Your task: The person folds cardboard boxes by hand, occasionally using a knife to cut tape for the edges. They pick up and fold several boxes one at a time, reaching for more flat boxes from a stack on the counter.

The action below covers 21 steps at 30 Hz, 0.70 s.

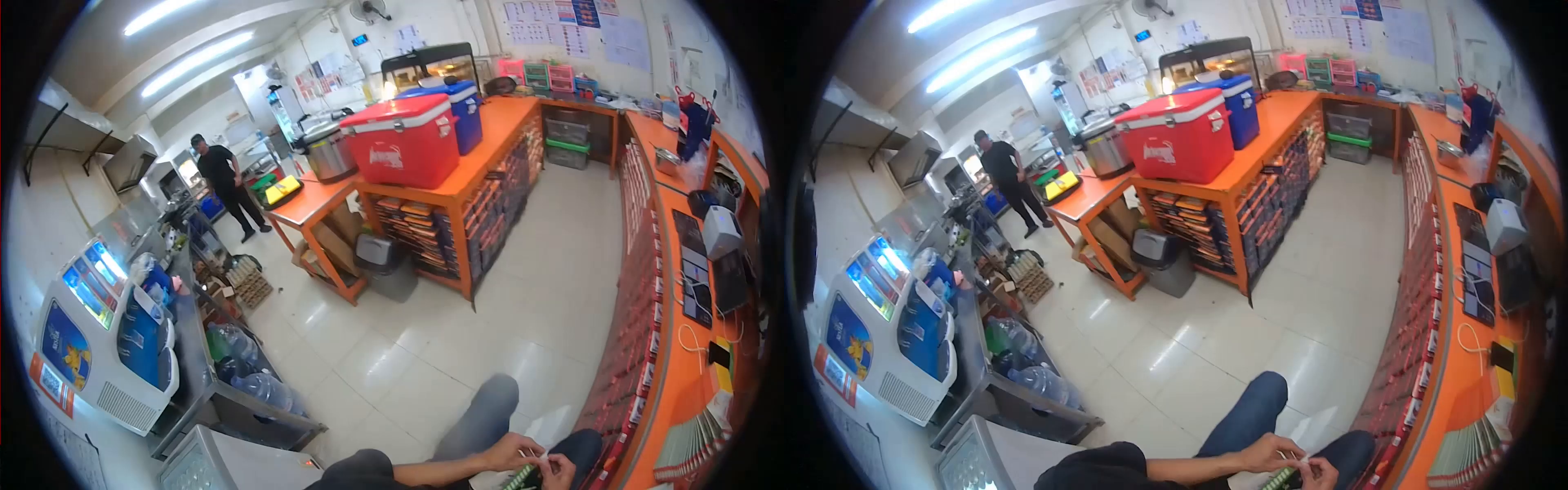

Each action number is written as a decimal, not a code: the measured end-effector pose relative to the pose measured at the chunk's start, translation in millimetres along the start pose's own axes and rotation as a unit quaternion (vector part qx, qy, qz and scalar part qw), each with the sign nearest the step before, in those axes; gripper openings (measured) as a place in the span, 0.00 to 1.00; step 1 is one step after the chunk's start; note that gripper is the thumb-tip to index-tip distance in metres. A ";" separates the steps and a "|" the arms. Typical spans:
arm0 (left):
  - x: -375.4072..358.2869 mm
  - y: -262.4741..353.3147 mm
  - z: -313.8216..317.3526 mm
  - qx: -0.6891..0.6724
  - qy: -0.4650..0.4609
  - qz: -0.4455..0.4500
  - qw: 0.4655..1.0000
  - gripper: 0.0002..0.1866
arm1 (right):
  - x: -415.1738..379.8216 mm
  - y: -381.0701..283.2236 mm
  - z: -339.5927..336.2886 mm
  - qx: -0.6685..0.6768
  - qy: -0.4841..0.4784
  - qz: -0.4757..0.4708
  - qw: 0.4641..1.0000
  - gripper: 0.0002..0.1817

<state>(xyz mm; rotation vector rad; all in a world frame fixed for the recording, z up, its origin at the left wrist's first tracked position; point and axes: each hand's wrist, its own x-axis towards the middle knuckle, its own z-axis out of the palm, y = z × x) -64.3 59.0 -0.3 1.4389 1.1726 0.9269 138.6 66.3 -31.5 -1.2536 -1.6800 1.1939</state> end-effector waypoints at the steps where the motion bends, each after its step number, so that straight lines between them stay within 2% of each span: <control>1: -1.6 1.0 4.3 -0.008 -0.002 -0.002 1.000 0.14 | -4.2 -2.8 -5.8 -0.006 -0.001 0.006 1.000 0.09; 3: 2.5 3.6 -3.8 -0.051 -0.041 0.017 0.998 0.14 | 3.8 -7.1 -5.4 0.012 -0.046 0.048 0.998 0.10; 5: 6.3 10.3 -9.6 -0.056 -0.074 -0.001 0.996 0.13 | 3.4 -7.0 -3.3 0.044 -0.028 0.066 0.996 0.12; 7: 5.8 4.8 -7.0 -0.045 -0.084 0.020 0.995 0.12 | -3.0 19.0 -0.8 -0.001 -0.029 0.072 0.997 0.15; 8: 5.6 2.1 -6.4 -0.035 -0.087 0.046 0.994 0.11 | -4.0 0.6 -3.4 0.034 -0.039 0.097 0.994 0.16; 9: 3.2 -1.0 -3.0 -0.044 -0.083 0.038 0.995 0.11 | -7.1 -13.7 -6.7 0.031 -0.047 0.106 0.993 0.16; 11: 1.5 4.2 -8.1 -0.056 -0.101 0.044 0.992 0.11 | -6.5 -45.6 -9.1 0.116 -0.058 0.167 0.978 0.16; 12: 1.1 5.4 -8.3 -0.094 -0.112 -0.003 0.989 0.10 | -3.8 -82.9 -11.6 0.119 -0.060 0.200 0.971 0.17; 15: 0.2 4.6 -10.4 -0.090 -0.133 -0.006 0.987 0.10 | -7.9 -69.3 -9.4 0.146 -0.074 0.249 0.955 0.15; 16: 1.0 2.2 -9.8 -0.094 -0.133 -0.010 0.987 0.10 | -9.6 -49.7 -7.4 0.145 -0.075 0.254 0.953 0.15; 18: 0.6 -3.2 -9.6 -0.088 -0.139 0.019 0.986 0.09 | -15.4 -4.9 1.4 0.278 -0.055 0.143 0.948 0.07; 19: -1.3 0.6 -9.2 -0.096 -0.138 0.012 0.986 0.09 | -19.2 -3.0 0.2 0.275 -0.057 0.154 0.947 0.07; 21: -0.8 12.8 -9.4 -0.129 -0.154 -0.013 0.979 0.09 | -18.9 -10.1 -3.6 0.372 -0.078 0.165 0.910 0.06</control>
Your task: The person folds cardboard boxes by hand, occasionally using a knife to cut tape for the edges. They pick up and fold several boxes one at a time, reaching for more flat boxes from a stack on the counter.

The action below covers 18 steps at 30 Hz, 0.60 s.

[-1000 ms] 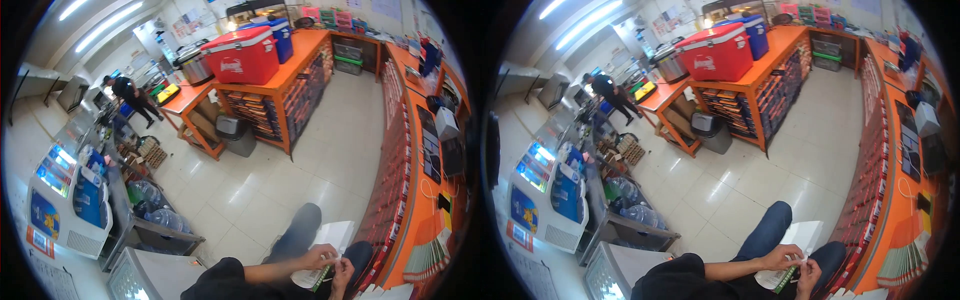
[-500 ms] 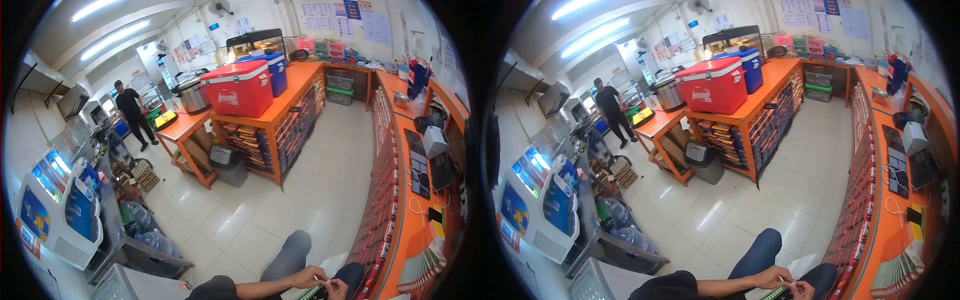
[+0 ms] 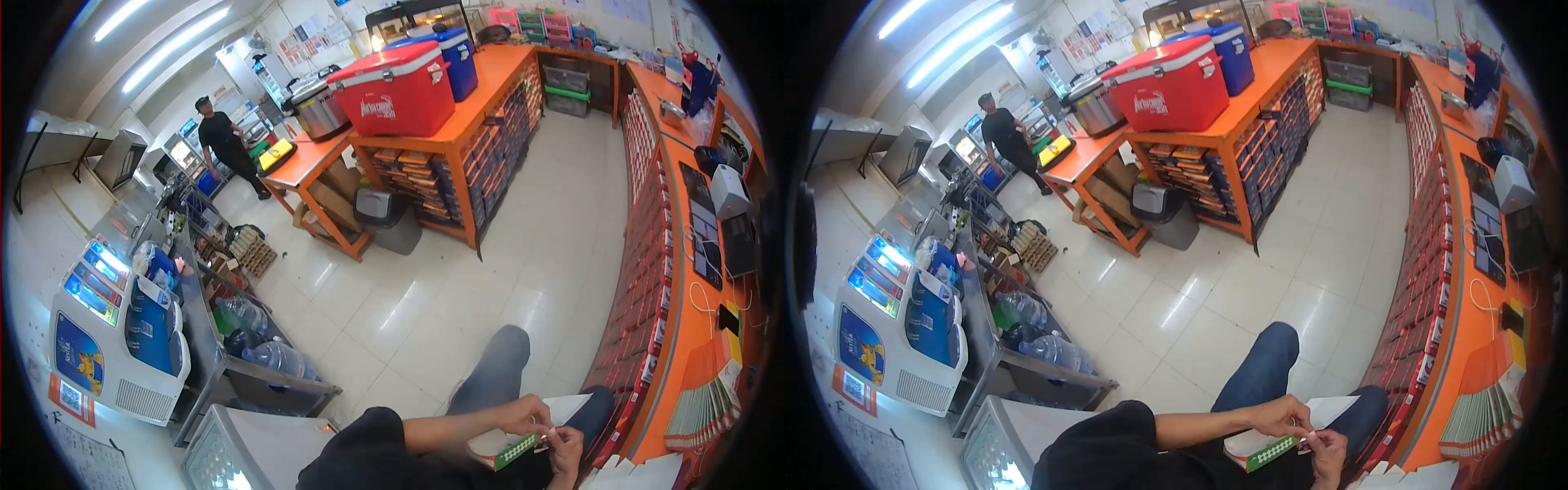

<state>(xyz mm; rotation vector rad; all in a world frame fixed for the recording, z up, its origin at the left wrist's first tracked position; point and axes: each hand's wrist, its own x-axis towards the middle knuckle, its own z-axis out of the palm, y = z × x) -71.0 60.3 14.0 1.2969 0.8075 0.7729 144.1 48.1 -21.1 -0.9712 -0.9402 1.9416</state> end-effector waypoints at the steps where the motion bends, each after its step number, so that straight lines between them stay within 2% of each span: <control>1: 0.2 5.1 2.1 0.004 0.015 -0.003 1.000 0.06 | -0.7 -0.2 0.6 0.002 0.011 -0.011 1.000 0.07; 2: 0.0 5.7 0.6 -0.001 0.016 -0.007 1.000 0.06 | -1.9 -8.8 7.5 0.002 0.013 -0.005 1.000 0.07; 4: -3.0 3.7 1.6 0.129 0.027 0.066 0.989 0.04 | -7.4 -27.3 20.6 -0.160 0.036 0.006 0.987 0.08; 6: -8.2 -2.8 7.5 0.129 0.032 0.047 0.990 0.04 | -11.4 -21.9 21.3 -0.203 0.065 0.014 0.977 0.08; 8: -7.6 -3.7 11.5 0.125 0.084 0.064 0.987 0.03 | -15.0 -29.5 34.4 -0.201 0.084 0.005 0.976 0.07; 12: -11.0 -11.0 14.8 0.095 0.096 0.035 0.990 0.03 | -14.8 -17.8 29.7 -0.201 0.079 0.002 0.976 0.06; 15: -10.9 -17.7 15.5 0.065 0.079 0.043 0.994 0.08 | -14.0 -18.1 23.3 -0.158 0.058 0.008 0.986 0.06; 17: -4.5 -6.2 17.0 0.055 0.108 0.084 0.989 0.17 | -9.7 -33.4 21.7 -0.145 0.027 -0.021 0.989 0.06; 18: -0.3 0.6 15.6 0.057 0.106 0.088 0.989 0.17 | -6.3 -43.2 22.7 -0.145 0.028 -0.026 0.989 0.06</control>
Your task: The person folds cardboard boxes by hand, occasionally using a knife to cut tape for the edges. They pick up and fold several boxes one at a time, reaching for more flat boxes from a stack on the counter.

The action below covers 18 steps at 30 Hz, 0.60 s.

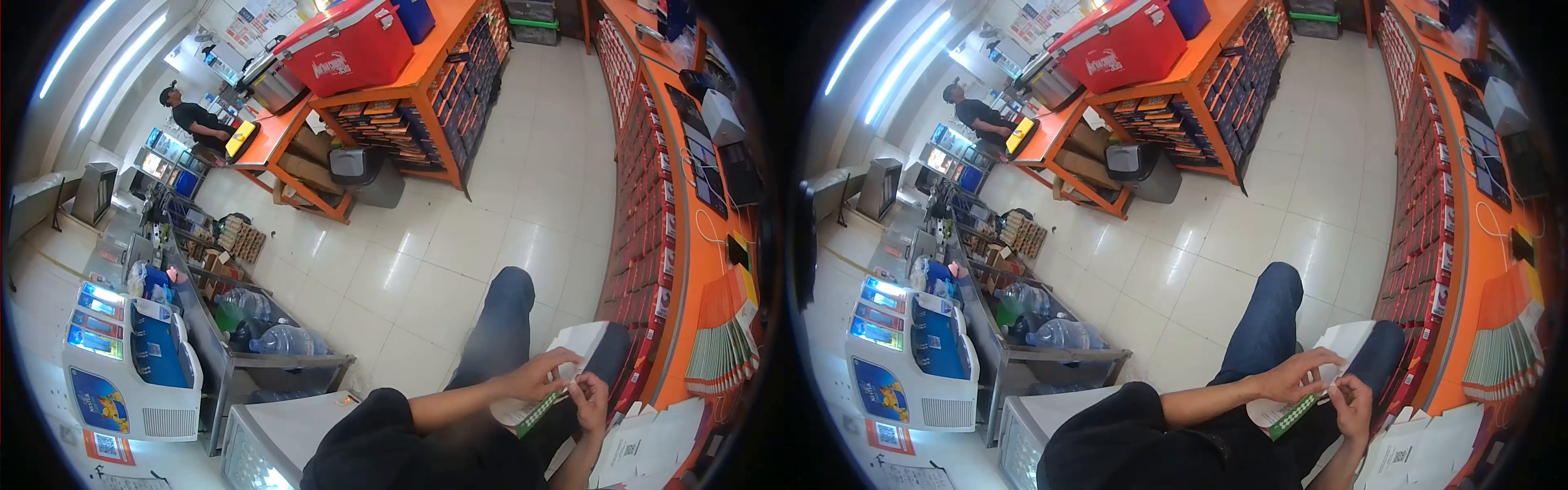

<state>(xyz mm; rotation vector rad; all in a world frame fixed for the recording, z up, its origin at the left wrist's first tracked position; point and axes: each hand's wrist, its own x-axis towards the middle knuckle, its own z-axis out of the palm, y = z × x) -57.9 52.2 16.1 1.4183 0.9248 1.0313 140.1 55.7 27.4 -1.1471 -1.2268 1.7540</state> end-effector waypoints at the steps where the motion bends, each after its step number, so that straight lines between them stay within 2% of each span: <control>1: 4.3 11.9 -2.4 -0.001 -0.018 0.011 1.000 0.19 | 2.1 -11.0 -1.3 -0.013 -0.012 0.002 1.000 0.06; 3: 11.8 21.5 -9.1 0.000 -0.036 0.024 0.999 0.22 | 2.4 -27.0 -2.6 -0.040 -0.037 0.008 0.998 0.05; 6: 22.6 21.5 -13.9 -0.002 -0.044 0.050 0.998 0.19 | 2.8 -36.0 -4.3 -0.069 -0.043 -0.032 0.996 0.05; 7: 25.9 18.6 -12.7 -0.025 -0.024 0.084 0.996 0.18 | 2.4 -37.2 -4.4 -0.070 -0.045 -0.034 0.996 0.05; 9: 26.4 13.0 -11.5 -0.048 -0.004 0.120 0.992 0.17 | -0.1 -36.8 -5.4 -0.099 -0.003 -0.034 0.994 0.05; 11: 26.5 15.3 -14.1 -0.039 -0.041 0.052 0.997 0.14 | 0.1 -35.3 -4.1 -0.112 0.024 -0.054 0.992 0.05; 16: 19.7 22.8 -4.4 -0.057 -0.007 0.007 0.998 0.11 | 4.2 -24.9 4.0 -0.173 0.081 -0.147 0.970 0.06; 18: 17.9 25.7 -5.7 -0.028 0.014 0.000 1.000 0.10 | 0.2 -32.0 17.8 -0.070 0.096 -0.104 0.987 0.05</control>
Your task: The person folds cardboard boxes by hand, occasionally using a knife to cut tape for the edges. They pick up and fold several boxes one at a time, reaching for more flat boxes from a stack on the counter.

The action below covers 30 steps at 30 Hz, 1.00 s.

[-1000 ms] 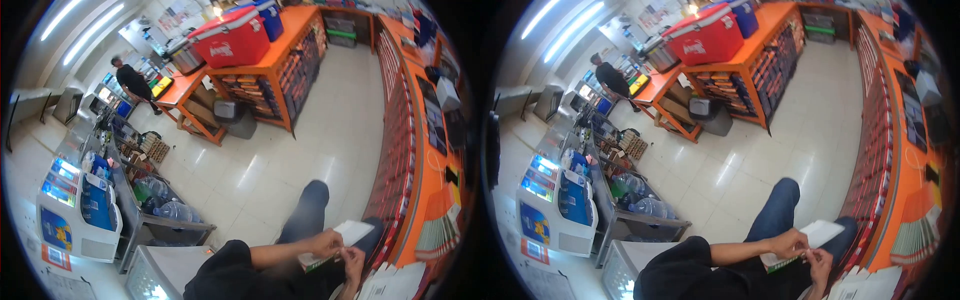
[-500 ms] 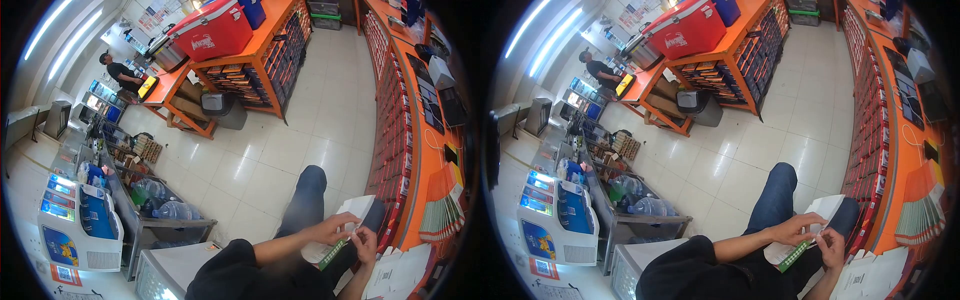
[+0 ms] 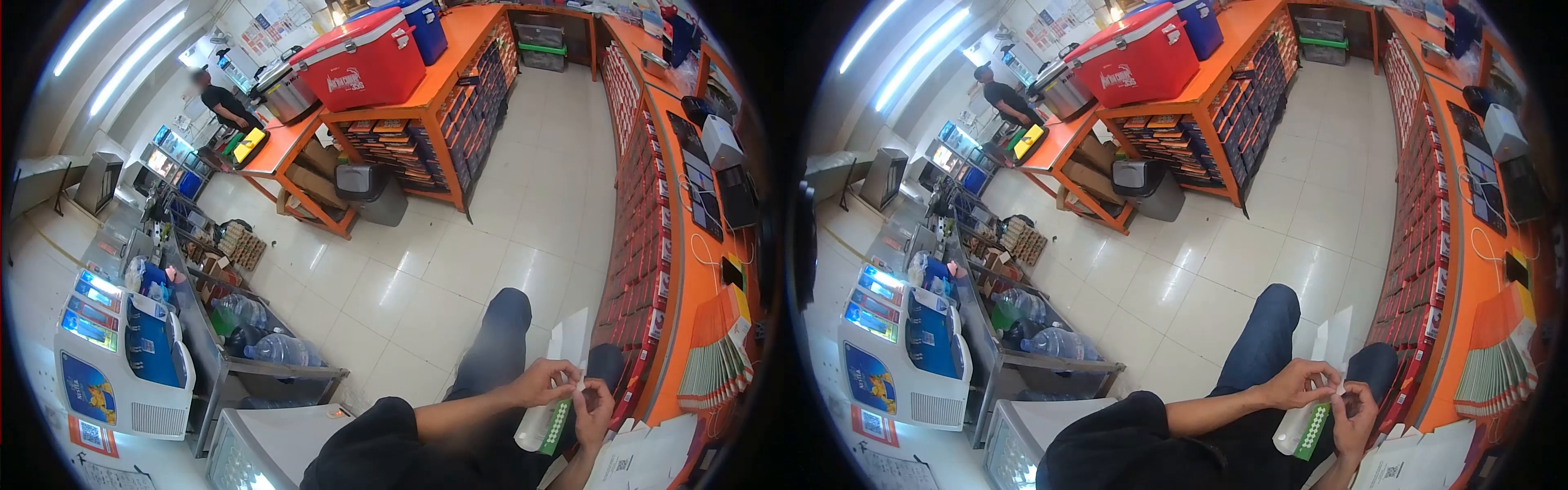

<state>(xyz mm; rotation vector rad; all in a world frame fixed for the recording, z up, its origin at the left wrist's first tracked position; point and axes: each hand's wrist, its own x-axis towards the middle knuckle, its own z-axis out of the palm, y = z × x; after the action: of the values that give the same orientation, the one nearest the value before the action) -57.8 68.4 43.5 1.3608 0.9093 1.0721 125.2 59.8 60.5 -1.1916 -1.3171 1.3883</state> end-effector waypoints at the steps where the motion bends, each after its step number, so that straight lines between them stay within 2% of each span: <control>1: -0.2 -3.6 0.9 0.000 0.000 0.000 1.000 0.10 | -1.0 7.6 1.5 0.001 0.021 0.005 1.000 0.03; 4: -0.8 -10.2 2.7 0.009 0.024 0.046 0.999 0.10 | -0.6 22.3 3.1 -0.043 0.054 -0.029 0.997 0.02; 5: 0.7 -7.1 2.2 0.031 0.040 0.087 0.995 0.11 | 0.8 24.4 2.0 -0.043 0.054 -0.029 0.997 0.02; 6: 1.7 -4.1 1.9 0.053 0.056 0.128 0.989 0.11 | 1.7 25.7 0.5 -0.110 0.050 -0.073 0.990 0.03; 7: 2.0 0.3 0.3 0.052 0.054 0.128 0.989 0.11 | 2.4 25.7 -0.5 -0.176 0.046 -0.116 0.976 0.03; 9: -0.2 8.4 -3.4 0.170 0.041 0.108 0.979 0.14 | 1.8 -4.9 4.1 -0.206 0.020 -0.111 0.972 0.03; 10: 0.1 8.9 -3.6 0.167 0.037 0.106 0.980 0.14 | 3.7 -17.2 6.0 -0.235 -0.009 -0.107 0.966 0.03; 11: 0.5 9.3 -3.4 0.224 0.048 0.112 0.967 0.15 | 5.2 -19.5 5.5 -0.236 -0.006 -0.103 0.966 0.03; 12: 1.2 9.8 -4.2 0.281 0.058 0.119 0.951 0.16 | 5.9 -21.0 5.0 -0.256 -0.016 -0.132 0.957 0.03; 13: -0.7 18.6 -6.8 0.272 0.007 0.012 0.962 0.15 | 6.8 -23.0 5.1 -0.276 -0.024 -0.159 0.948 0.02; 14: -0.6 21.6 -12.1 0.265 -0.007 0.008 0.964 0.15 | 9.0 -26.1 5.9 -0.278 -0.013 -0.146 0.949 0.02; 16: 2.0 23.5 -14.6 0.380 0.076 0.199 0.900 0.11 | 8.8 -31.7 2.5 -0.254 -0.042 -0.111 0.960 0.03; 18: 4.7 38.9 -15.9 0.390 0.035 0.145 0.909 0.10 | 9.2 -28.7 0.4 -0.249 -0.037 -0.114 0.961 0.03; 19: 8.7 41.6 -19.3 0.388 0.009 0.149 0.909 0.10 | 7.4 -34.0 2.1 -0.233 -0.030 -0.091 0.968 0.05; 20: 10.5 40.7 -20.2 0.384 -0.013 0.152 0.911 0.09 | 8.8 -25.3 -1.0 -0.237 -0.027 -0.116 0.964 0.06; 21: 11.5 43.0 -21.1 0.372 -0.038 0.137 0.917 0.09 | 7.0 -27.9 -0.6 -0.172 -0.028 -0.028 0.984 0.08; 24: 16.5 49.2 -24.1 0.342 -0.082 0.091 0.932 0.08 | 3.3 -22.4 -3.5 -0.118 -0.039 0.040 0.991 0.08; 26: 17.7 48.3 -25.2 0.328 -0.095 0.060 0.938 0.07 | 4.7 -21.6 -1.8 0.051 -0.057 0.122 0.990 0.07; 30: 18.6 49.6 -25.7 0.311 -0.106 0.023 0.944 0.08 | 4.4 -18.4 -6.0 0.130 -0.094 0.157 0.975 0.08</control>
<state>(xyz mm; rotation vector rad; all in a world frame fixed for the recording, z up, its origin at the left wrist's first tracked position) -80.1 89.8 93.6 1.9818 1.1049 0.6677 129.9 66.6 78.6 -1.1436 -1.0580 1.8775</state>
